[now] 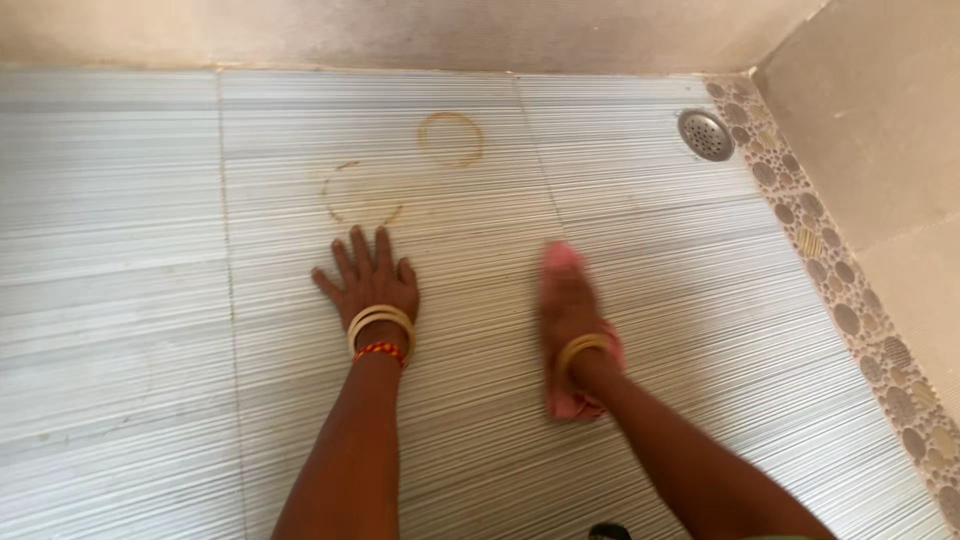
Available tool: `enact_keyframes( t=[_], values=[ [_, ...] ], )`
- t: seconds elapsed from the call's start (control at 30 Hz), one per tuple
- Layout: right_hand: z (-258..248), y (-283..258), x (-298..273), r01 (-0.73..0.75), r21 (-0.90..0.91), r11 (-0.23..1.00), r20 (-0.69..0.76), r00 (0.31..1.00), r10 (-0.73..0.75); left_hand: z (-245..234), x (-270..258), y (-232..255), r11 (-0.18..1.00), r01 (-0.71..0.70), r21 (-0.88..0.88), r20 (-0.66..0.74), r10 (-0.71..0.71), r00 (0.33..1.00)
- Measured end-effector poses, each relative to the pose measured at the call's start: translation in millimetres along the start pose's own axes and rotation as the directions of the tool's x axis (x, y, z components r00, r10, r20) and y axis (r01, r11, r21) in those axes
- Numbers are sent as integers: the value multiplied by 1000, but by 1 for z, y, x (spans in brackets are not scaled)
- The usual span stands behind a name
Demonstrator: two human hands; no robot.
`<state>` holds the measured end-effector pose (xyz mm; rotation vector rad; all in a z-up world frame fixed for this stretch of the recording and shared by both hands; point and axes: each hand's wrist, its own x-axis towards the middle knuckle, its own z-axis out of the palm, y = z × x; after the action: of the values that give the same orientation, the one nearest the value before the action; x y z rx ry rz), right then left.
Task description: The person wipes a tiled floor with a pink cloth by hand, moving the cloth over stains and along the base of a wall.
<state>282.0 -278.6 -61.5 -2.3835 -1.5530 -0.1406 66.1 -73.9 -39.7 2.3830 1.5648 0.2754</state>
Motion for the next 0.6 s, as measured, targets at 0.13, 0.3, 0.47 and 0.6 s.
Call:
enact_keyframes(
  t=[0.13,0.3,0.47,0.6],
  values=[
    [-13,-70,22,49,204,978,286,952,-107,7,2,-5,1000,-12,9,-26,12,1000],
    [-40,3,49,-92,72,993,322,944,64,6,3,-8,998,-17,54,-30,19,999],
    [-73,168,48,-375,-187,908,132,906,402,14,2,-9,992,40,120,-17,-39,999],
    [-77,205,51,-513,-254,820,54,839,542,32,6,-1,985,87,149,-100,-72,992]
  ],
)
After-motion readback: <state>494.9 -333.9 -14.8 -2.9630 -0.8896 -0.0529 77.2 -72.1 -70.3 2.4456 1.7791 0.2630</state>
